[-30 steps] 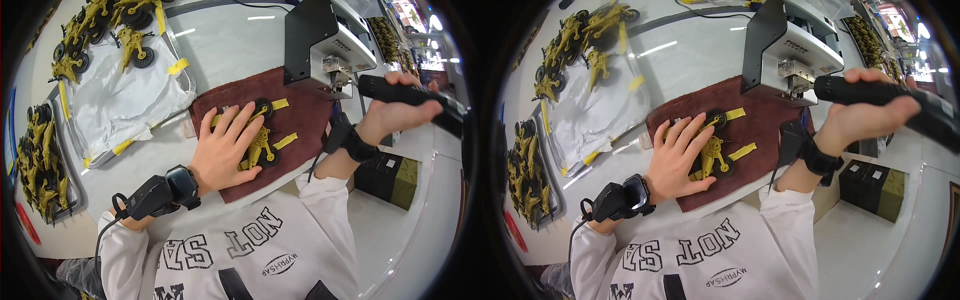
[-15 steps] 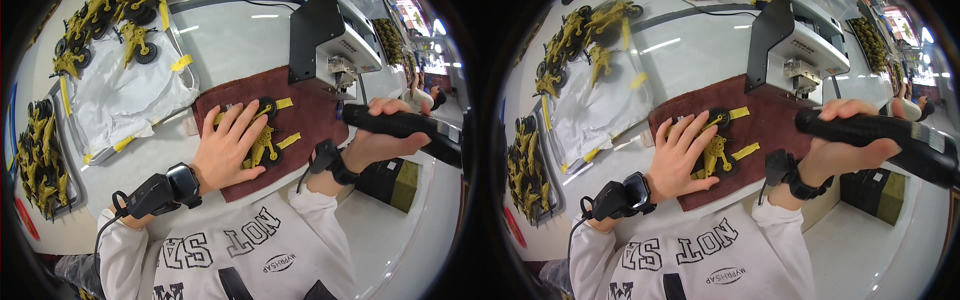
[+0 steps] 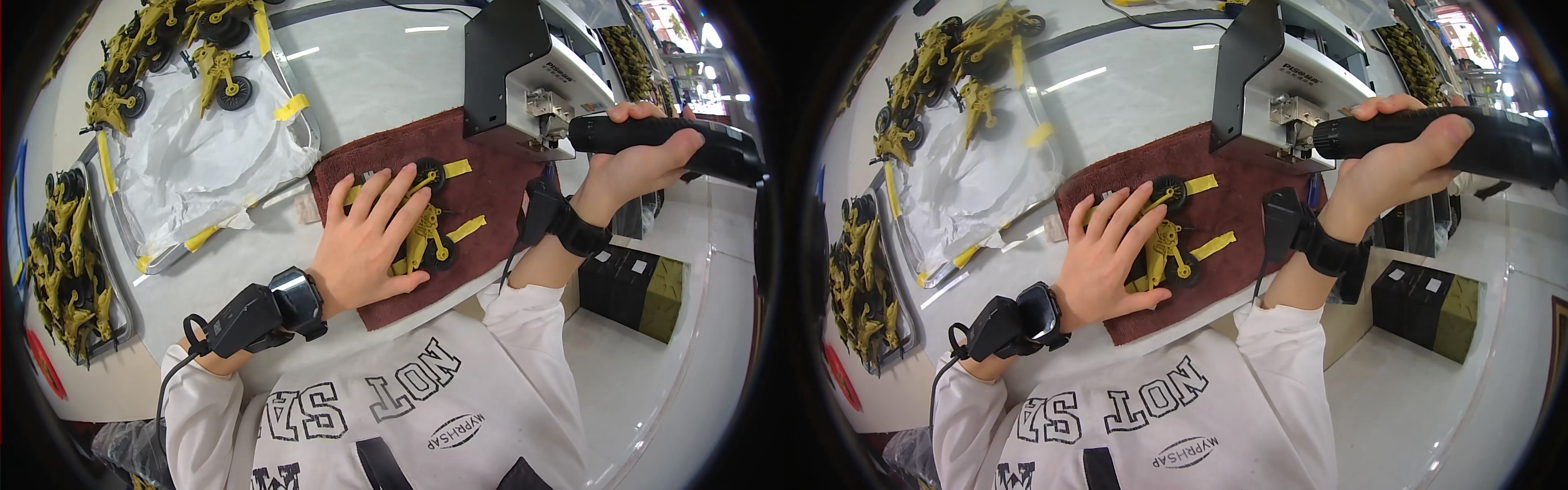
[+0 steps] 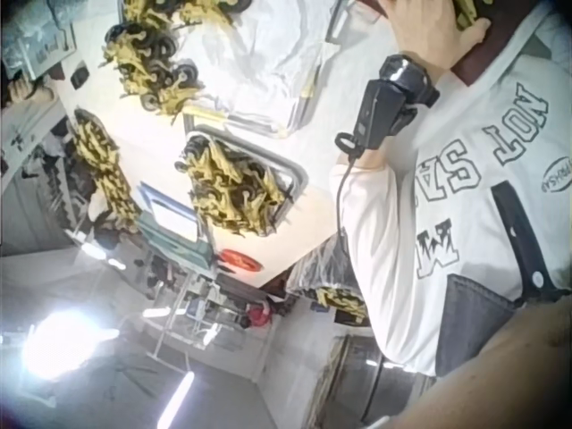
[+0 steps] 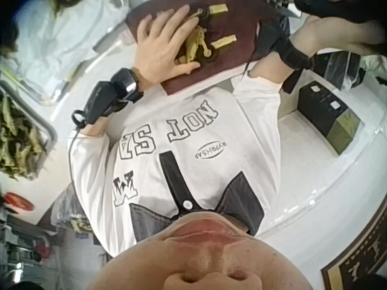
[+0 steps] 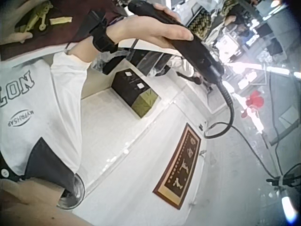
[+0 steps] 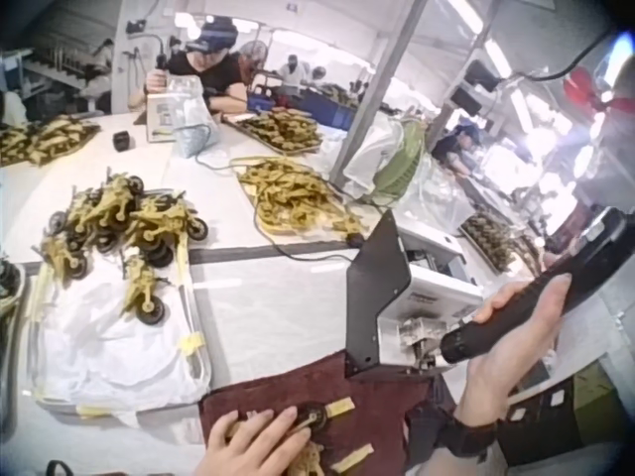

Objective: The recorder uses an electric screwdriver to assemble small plastic toy motorcycle components at a manufacturing workstation.

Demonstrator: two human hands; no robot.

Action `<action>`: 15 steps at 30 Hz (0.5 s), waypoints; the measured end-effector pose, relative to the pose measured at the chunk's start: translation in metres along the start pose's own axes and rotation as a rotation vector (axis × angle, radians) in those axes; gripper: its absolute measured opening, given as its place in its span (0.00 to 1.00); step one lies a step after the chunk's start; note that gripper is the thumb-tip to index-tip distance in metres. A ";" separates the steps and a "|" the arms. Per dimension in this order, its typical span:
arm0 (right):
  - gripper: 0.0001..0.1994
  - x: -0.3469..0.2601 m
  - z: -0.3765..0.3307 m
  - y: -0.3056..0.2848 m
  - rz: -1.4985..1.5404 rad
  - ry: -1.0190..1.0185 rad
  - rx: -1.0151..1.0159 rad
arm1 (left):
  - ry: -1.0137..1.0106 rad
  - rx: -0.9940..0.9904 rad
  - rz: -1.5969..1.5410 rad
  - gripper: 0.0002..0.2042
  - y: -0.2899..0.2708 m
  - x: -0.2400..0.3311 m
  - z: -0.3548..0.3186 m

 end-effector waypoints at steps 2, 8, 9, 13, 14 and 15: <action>0.25 -0.001 0.001 0.004 0.005 0.017 -0.012 | -0.001 -0.005 -0.005 0.42 0.001 -0.001 0.000; 0.25 0.001 0.003 0.006 -0.001 0.040 -0.063 | -0.001 -0.009 -0.011 0.42 0.000 0.000 0.000; 0.25 0.001 0.003 0.006 0.000 0.039 -0.063 | -0.003 -0.010 -0.010 0.42 0.000 0.000 0.000; 0.25 0.001 0.001 0.003 0.010 0.037 -0.048 | 0.001 -0.007 -0.017 0.42 0.000 -0.001 0.000; 0.25 0.001 0.000 0.003 0.013 0.033 -0.053 | 0.001 -0.006 -0.018 0.42 0.000 -0.001 0.000; 0.25 0.001 0.002 0.004 0.014 0.032 -0.052 | 0.002 -0.004 -0.018 0.42 0.000 0.000 0.000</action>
Point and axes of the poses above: each hand's wrist, its own z-axis towards the middle knuckle, its own y-axis out of the palm, x = y × z, the point moved 5 cm from there along z, towards the middle knuckle, and after that the axes turned 2 degrees about -z, right-handed, at the moved point
